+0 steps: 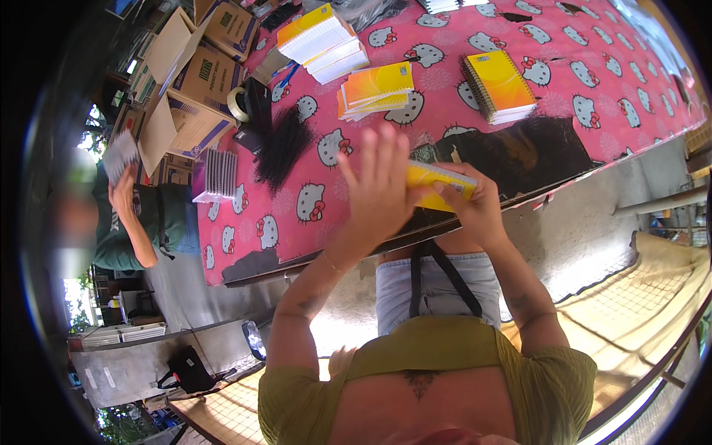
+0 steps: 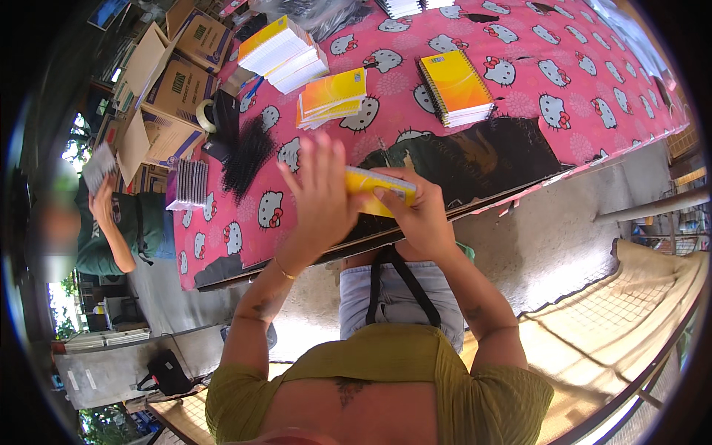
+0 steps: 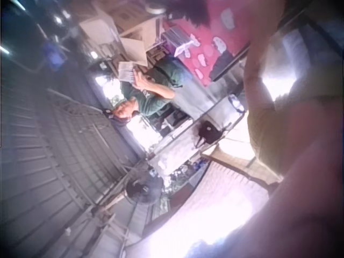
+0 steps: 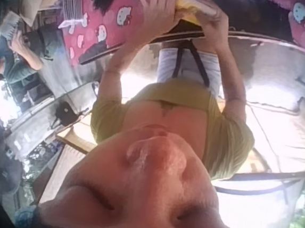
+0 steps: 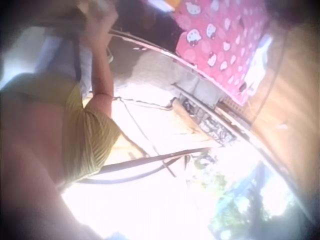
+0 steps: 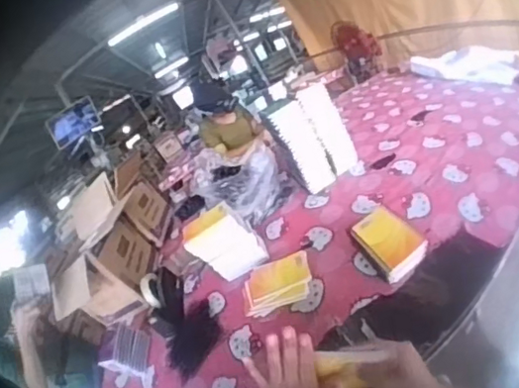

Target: The person places a stack of notebooks onto a table, then picks up yellow notebooks one at a time and applies a thin adhesive strip or label to the spine of each one.

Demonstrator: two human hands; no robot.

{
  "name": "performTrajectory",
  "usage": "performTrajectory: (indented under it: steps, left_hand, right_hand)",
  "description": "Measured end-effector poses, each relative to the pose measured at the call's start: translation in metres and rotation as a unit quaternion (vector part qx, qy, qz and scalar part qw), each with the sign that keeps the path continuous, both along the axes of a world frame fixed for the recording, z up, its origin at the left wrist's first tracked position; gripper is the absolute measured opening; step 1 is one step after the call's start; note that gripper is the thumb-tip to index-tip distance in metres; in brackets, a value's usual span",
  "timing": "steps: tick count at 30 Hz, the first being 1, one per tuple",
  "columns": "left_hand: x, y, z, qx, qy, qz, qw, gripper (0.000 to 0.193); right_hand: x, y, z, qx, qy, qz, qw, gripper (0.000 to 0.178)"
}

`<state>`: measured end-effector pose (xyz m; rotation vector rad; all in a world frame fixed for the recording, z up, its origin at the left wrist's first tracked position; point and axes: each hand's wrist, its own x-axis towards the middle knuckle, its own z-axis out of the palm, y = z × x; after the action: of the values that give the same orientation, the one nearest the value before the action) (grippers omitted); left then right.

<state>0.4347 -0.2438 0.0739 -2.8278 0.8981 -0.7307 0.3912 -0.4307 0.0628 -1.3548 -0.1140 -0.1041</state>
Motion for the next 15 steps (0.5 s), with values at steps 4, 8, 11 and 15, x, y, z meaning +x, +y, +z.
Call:
performTrajectory:
  steps: [4,8,11,15]
  left_hand:
    - [-0.031,0.009,-0.035,-0.074,-0.006,-0.091,0.993,0.088]
    - [-0.004,-0.001,0.001,-0.006,-0.028,-0.005,1.000,0.088]
    - [-0.046,0.009,-0.054,-0.070,-0.001,-0.104,0.992,0.080]
    - [-0.006,0.004,0.025,-0.024,0.068,-0.040,0.997,0.080]
  right_hand:
    - [0.002,-0.005,-0.005,0.004,-0.002,0.015,1.000,0.024]
    - [-0.002,0.002,-0.003,0.017,0.026,0.014,0.999,0.025]
    - [0.006,-0.005,-0.005,-0.005,0.003,0.011,1.000,0.026]
    - [0.006,-0.003,-0.003,-0.053,0.003,0.046,0.998,0.026]
